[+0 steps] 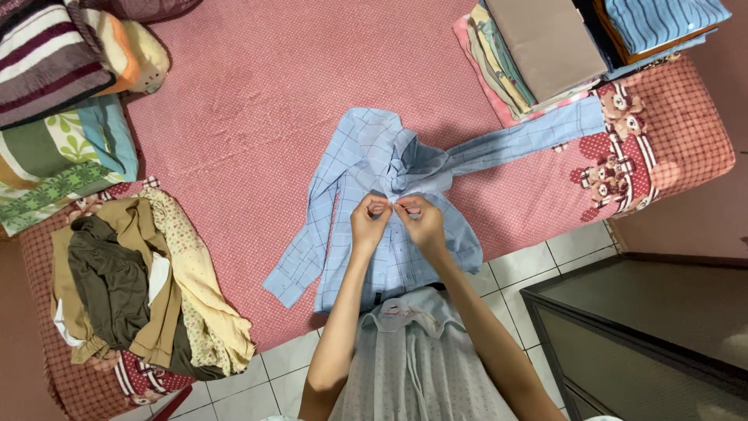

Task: Folding a light blue button-down shirt on a bed.

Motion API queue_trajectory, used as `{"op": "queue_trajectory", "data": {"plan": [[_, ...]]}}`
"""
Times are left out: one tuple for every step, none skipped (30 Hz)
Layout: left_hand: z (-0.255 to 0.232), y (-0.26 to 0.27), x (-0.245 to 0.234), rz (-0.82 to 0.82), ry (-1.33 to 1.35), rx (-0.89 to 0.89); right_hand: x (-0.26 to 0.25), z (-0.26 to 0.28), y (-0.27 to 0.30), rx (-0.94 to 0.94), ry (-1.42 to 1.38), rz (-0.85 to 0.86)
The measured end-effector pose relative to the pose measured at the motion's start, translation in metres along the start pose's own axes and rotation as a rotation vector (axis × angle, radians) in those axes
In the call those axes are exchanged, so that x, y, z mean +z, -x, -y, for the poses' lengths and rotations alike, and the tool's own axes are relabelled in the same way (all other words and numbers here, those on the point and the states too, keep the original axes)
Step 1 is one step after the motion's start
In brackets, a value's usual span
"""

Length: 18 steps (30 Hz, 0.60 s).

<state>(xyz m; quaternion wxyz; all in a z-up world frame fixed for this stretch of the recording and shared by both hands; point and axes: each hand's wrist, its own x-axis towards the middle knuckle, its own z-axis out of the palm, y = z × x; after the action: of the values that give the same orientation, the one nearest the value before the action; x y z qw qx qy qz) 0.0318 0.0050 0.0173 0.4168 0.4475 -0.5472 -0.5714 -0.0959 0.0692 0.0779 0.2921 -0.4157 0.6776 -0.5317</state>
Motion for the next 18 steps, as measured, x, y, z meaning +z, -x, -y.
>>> {"op": "queue_trajectory", "data": {"plan": [[0.003, 0.000, 0.000, -0.002, -0.001, -0.002, -0.001, 0.000, 0.001, 0.002, -0.001, 0.002], [0.005, 0.000, 0.000, -0.002, -0.001, -0.009, -0.002, 0.000, 0.001, 0.002, 0.015, 0.005], [0.008, 0.000, 0.001, -0.001, -0.001, -0.015, -0.003, 0.000, 0.002, 0.001, 0.032, 0.006], [0.015, -0.002, 0.000, -0.001, 0.000, -0.016, -0.002, -0.010, -0.001, 0.001, 0.032, 0.006], [0.022, -0.002, 0.001, 0.009, 0.026, -0.032, -0.004, -0.020, -0.002, 0.044, -0.041, 0.041], [0.030, -0.002, 0.002, 0.020, 0.052, -0.047, -0.005, -0.030, -0.003, 0.087, -0.114, 0.076], [0.022, -0.002, 0.004, 0.019, 0.053, -0.050, -0.006, -0.046, -0.007, 0.089, -0.113, 0.077], [0.013, -0.002, 0.005, 0.020, 0.041, -0.029, -0.006, -0.062, -0.010, 0.241, -0.233, 0.136], [0.004, -0.003, 0.007, 0.020, 0.030, -0.007, -0.006, -0.078, -0.015, 0.391, -0.353, 0.195], [-0.005, -0.004, 0.008, 0.017, 0.030, -0.008, -0.006, -0.081, -0.019, 0.391, -0.352, 0.197], [-0.014, -0.002, 0.009, 0.031, 0.034, 0.026, -0.008, -0.083, -0.021, 0.531, -0.477, 0.220], [-0.022, -0.001, 0.010, 0.046, 0.038, 0.061, -0.008, -0.086, -0.022, 0.672, -0.602, 0.241], [-0.002, 0.002, 0.006, 0.042, 0.038, 0.060, -0.007, -0.090, -0.023, 0.672, -0.601, 0.245], [0.019, 0.004, 0.003, 0.077, 0.051, -0.020, -0.006, -0.093, -0.023, 0.697, -0.697, 0.249], [0.039, 0.007, 0.000, 0.111, 0.063, -0.100, -0.005, -0.097, -0.024, 0.720, -0.794, 0.253], [0.057, 0.014, -0.003, 0.107, 0.063, -0.100, -0.006, -0.079, -0.024, 0.721, -0.793, 0.256], [0.074, 0.020, -0.005, 0.126, 0.022, -0.192, -0.008, -0.062, -0.023, 0.713, -0.761, 0.252], [0.091, 0.027, -0.007, 0.146, -0.019, -0.284, -0.010, -0.044, -0.023, 0.704, -0.729, 0.247]]}}
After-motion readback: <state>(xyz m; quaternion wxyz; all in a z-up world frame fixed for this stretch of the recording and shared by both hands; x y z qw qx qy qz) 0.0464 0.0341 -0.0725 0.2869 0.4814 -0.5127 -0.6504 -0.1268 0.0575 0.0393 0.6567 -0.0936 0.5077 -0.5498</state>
